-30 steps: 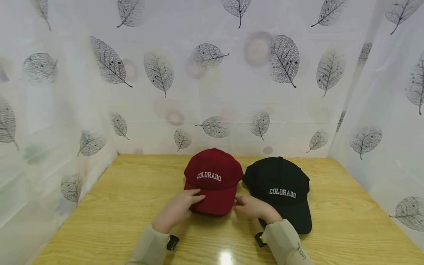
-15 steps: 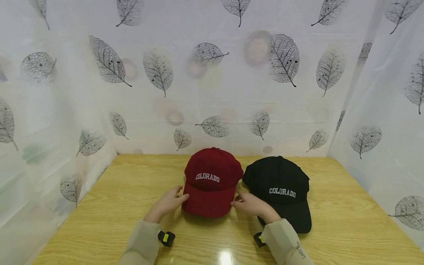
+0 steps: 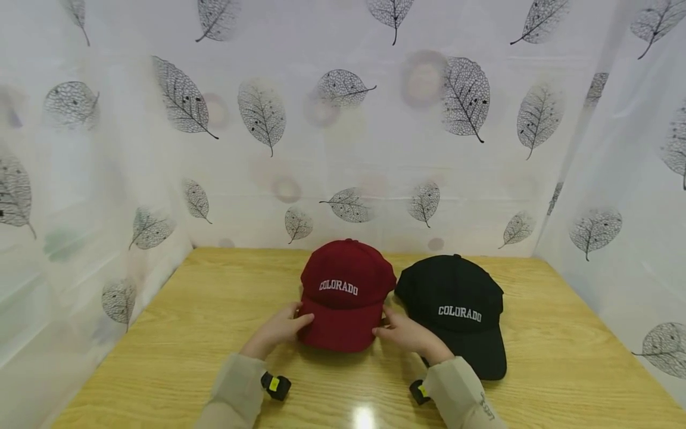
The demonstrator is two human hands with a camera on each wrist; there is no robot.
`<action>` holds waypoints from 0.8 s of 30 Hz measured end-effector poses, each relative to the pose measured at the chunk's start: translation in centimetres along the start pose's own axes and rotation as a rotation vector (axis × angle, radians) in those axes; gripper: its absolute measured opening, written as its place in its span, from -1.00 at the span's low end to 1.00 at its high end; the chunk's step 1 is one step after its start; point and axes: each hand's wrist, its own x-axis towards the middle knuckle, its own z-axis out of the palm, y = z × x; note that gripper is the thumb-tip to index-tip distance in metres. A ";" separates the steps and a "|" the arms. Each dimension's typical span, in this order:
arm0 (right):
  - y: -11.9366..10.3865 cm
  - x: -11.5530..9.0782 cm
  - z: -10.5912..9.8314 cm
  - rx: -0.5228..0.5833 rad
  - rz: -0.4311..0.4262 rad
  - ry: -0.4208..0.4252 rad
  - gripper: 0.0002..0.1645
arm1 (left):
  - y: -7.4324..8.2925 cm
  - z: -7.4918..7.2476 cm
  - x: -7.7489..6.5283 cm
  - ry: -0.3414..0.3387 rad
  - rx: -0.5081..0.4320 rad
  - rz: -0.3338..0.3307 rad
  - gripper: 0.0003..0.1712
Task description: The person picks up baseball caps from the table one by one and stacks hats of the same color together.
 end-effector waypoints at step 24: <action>-0.1 -3.2 -0.6 -0.025 0.016 -0.001 -0.26 | 0.4 0.1 -3.7 -0.214 -0.101 0.046 -0.49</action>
